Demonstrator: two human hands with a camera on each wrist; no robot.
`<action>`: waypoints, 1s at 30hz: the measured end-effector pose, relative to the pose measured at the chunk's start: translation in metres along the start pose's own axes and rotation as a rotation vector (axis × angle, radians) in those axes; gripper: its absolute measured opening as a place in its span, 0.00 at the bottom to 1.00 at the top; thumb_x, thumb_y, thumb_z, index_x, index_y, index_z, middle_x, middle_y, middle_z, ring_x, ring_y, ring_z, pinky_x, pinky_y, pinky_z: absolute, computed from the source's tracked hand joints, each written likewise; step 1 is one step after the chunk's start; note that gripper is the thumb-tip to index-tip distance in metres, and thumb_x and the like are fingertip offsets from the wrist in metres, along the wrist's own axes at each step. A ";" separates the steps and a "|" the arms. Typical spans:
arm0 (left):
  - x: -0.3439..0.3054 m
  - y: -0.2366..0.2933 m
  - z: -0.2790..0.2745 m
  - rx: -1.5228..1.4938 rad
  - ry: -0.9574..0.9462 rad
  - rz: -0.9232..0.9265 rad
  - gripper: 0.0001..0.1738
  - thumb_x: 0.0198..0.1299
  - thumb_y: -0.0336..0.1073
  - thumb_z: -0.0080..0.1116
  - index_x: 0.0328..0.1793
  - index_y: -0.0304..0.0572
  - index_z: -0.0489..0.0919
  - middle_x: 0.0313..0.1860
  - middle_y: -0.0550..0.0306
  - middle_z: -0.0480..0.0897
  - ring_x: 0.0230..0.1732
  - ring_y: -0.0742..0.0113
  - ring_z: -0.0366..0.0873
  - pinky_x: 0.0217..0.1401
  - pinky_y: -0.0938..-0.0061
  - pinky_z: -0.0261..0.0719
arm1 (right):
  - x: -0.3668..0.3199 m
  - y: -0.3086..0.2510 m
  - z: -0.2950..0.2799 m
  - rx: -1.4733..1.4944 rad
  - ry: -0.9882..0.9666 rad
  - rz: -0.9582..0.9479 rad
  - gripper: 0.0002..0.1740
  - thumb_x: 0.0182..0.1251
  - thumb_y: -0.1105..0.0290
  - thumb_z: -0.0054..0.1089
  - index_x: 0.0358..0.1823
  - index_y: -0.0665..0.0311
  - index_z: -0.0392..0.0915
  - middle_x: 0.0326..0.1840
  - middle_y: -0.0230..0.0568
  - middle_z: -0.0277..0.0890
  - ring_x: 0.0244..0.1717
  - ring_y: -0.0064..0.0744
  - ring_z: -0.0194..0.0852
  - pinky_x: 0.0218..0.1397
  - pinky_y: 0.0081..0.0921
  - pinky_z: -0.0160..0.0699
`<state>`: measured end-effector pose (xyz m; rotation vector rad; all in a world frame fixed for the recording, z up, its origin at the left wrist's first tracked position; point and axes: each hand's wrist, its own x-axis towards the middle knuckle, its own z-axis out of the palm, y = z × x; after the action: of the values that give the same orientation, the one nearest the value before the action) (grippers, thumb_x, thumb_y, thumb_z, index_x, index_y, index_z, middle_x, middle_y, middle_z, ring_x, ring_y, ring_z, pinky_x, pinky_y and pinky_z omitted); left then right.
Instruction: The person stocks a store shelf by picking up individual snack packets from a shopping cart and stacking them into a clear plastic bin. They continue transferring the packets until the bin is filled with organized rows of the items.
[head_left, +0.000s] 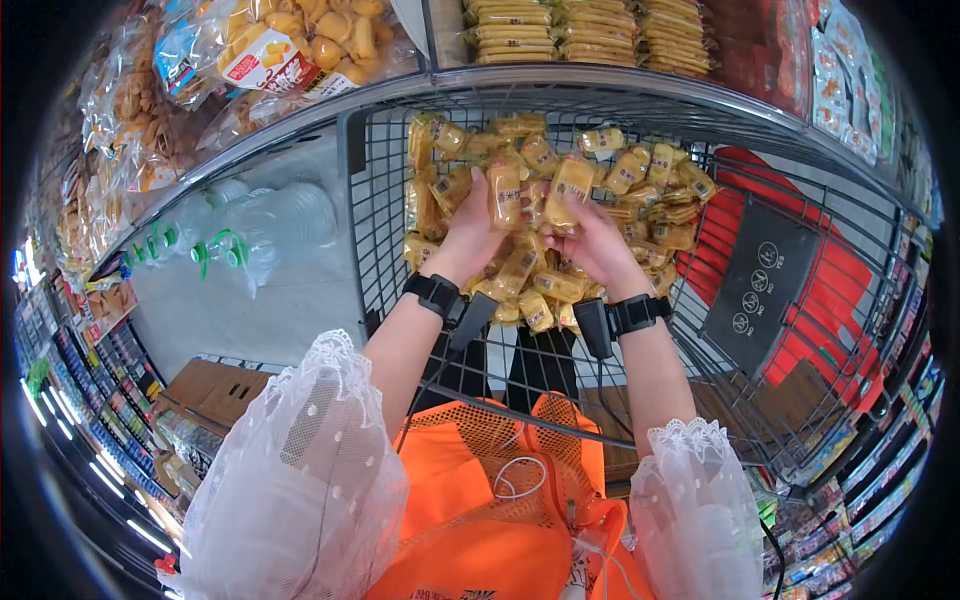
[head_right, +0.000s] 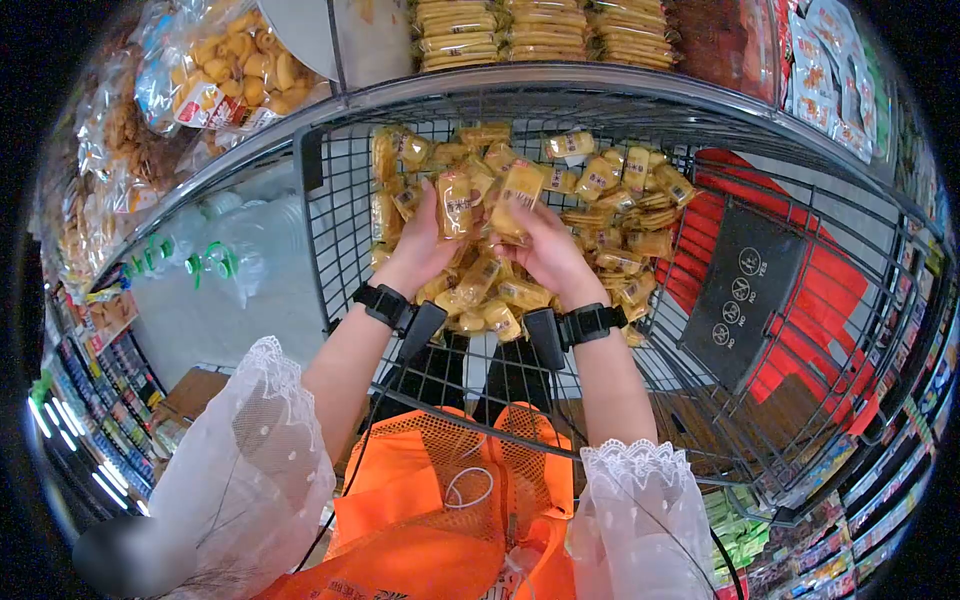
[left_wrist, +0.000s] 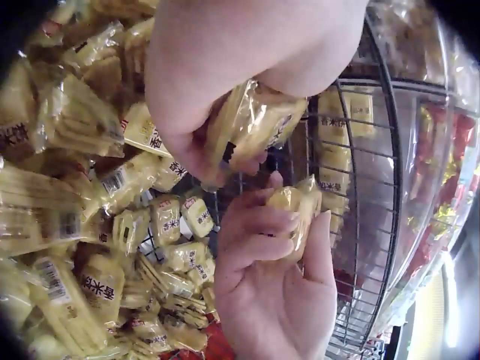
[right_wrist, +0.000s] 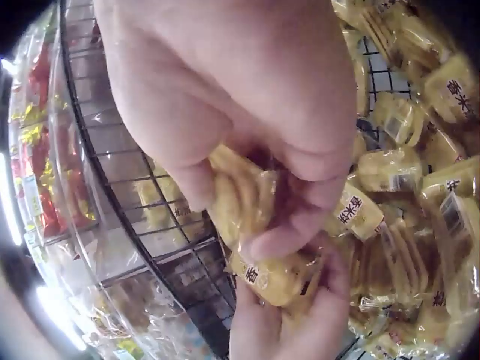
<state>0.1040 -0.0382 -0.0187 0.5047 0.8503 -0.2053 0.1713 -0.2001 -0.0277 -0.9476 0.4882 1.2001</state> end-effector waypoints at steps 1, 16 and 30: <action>-0.001 0.000 0.000 0.017 0.001 0.007 0.28 0.70 0.55 0.24 0.64 0.43 0.62 0.55 0.55 0.72 0.53 0.63 0.71 0.56 0.66 0.70 | -0.003 0.000 0.005 -0.031 -0.011 -0.016 0.22 0.72 0.54 0.41 0.56 0.64 0.66 0.43 0.39 0.74 0.36 0.29 0.73 0.34 0.27 0.76; -0.041 0.007 -0.061 0.000 0.247 -0.126 0.18 0.63 0.36 0.52 0.58 0.40 0.68 0.48 0.55 0.77 0.46 0.63 0.77 0.48 0.68 0.79 | 0.041 0.040 0.035 -1.514 0.329 -0.654 0.25 0.62 0.67 0.53 0.60 0.64 0.62 0.51 0.57 0.68 0.53 0.55 0.68 0.53 0.43 0.69; -0.036 0.029 -0.046 0.069 0.165 0.169 0.21 0.61 0.29 0.54 0.61 0.38 0.65 0.57 0.56 0.72 0.57 0.65 0.71 0.60 0.68 0.70 | 0.069 0.015 0.020 -1.509 0.348 -0.400 0.30 0.48 0.61 0.68 0.50 0.67 0.67 0.46 0.49 0.71 0.43 0.48 0.71 0.47 0.37 0.74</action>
<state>0.0605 0.0092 -0.0065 0.6616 0.9584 -0.0377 0.1770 -0.1436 -0.0745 -2.4092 -0.4844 0.8993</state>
